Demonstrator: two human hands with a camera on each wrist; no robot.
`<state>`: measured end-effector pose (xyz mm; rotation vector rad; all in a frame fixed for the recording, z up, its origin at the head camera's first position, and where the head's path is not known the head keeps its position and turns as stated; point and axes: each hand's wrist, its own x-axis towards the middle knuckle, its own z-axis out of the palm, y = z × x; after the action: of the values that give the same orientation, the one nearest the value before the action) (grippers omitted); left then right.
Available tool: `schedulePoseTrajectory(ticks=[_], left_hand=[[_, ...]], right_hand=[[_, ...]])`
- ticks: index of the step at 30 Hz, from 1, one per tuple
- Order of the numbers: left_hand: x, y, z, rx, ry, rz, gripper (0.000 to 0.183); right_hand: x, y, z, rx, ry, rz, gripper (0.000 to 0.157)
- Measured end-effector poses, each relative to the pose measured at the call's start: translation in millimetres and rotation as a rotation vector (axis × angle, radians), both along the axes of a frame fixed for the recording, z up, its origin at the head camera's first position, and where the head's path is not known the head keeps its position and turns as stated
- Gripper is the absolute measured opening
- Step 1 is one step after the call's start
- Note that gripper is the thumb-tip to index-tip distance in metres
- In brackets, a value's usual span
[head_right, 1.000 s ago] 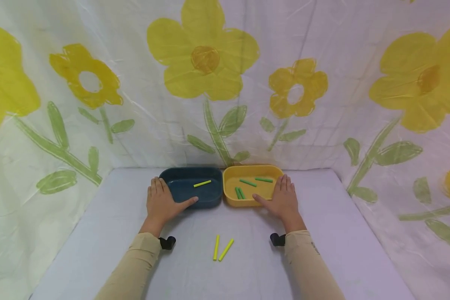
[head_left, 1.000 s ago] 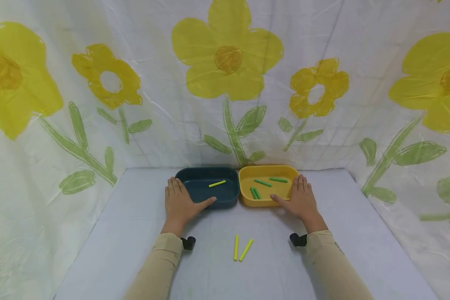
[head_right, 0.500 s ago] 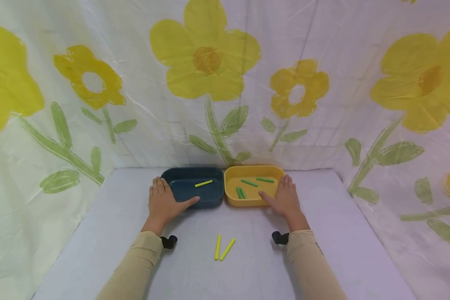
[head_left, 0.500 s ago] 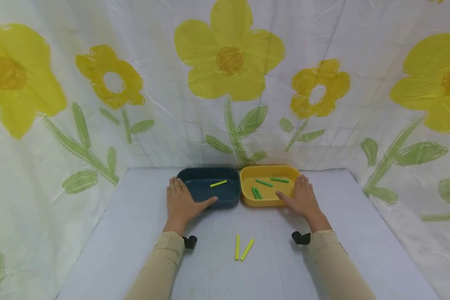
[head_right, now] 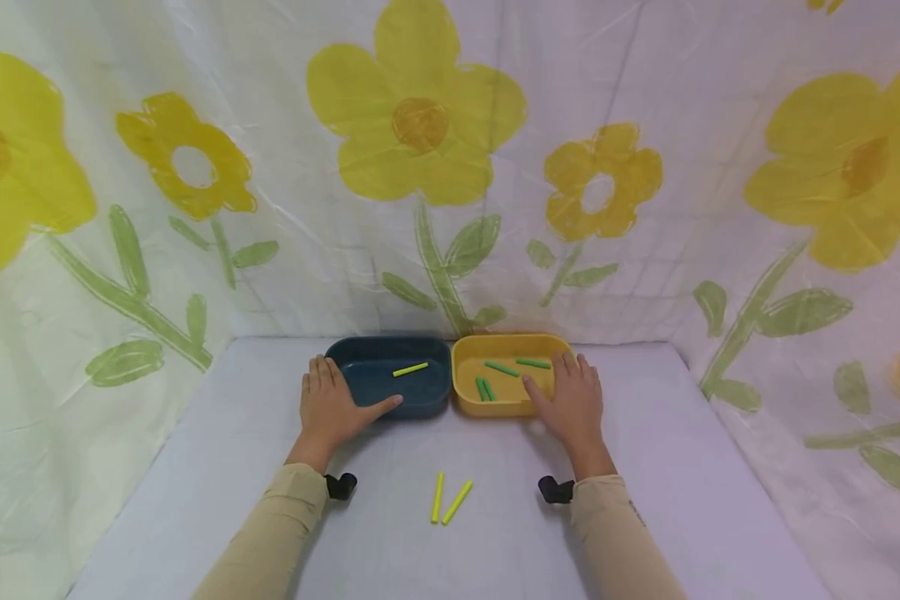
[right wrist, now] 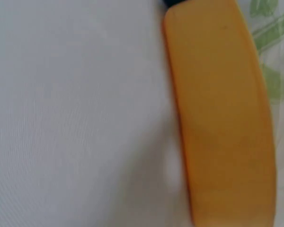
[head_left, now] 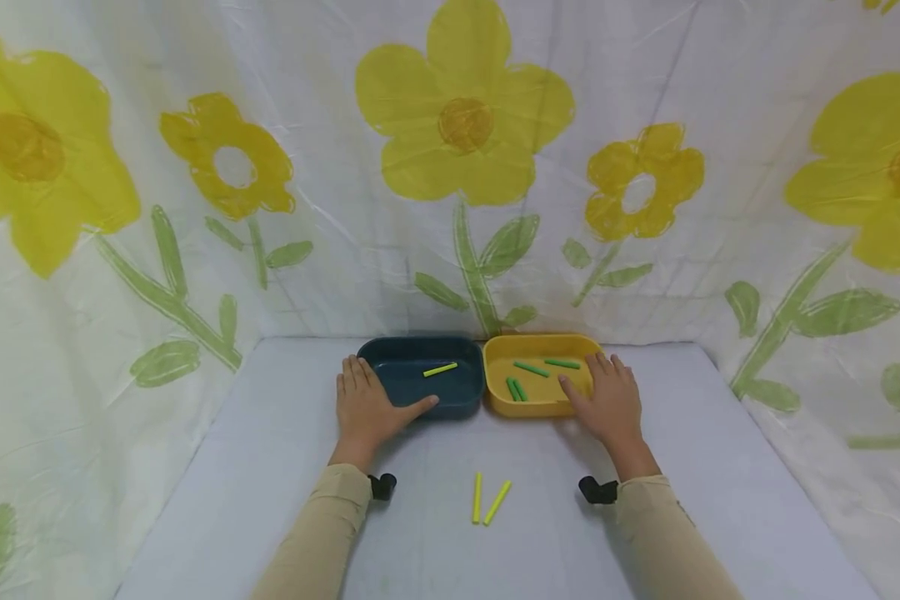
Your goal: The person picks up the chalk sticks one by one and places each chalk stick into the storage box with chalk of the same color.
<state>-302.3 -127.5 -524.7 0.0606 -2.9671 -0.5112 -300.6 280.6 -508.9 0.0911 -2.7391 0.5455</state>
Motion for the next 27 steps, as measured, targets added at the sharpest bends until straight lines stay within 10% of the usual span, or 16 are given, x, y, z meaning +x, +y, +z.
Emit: schedulePoseTrajectory(ticks=[12, 27], left_hand=[[-0.8, 0, 1.1, -0.004, -0.016, -0.006, 0.164], [3.9, 1, 3.0, 0.009, 0.003, 0.0, 0.161]], right_hand=[[31.8, -26, 22.4, -0.236, -0.025, 0.002, 0.077], [76.8, -49, 32.6, -0.243, -0.079, 0.15, 0.061]])
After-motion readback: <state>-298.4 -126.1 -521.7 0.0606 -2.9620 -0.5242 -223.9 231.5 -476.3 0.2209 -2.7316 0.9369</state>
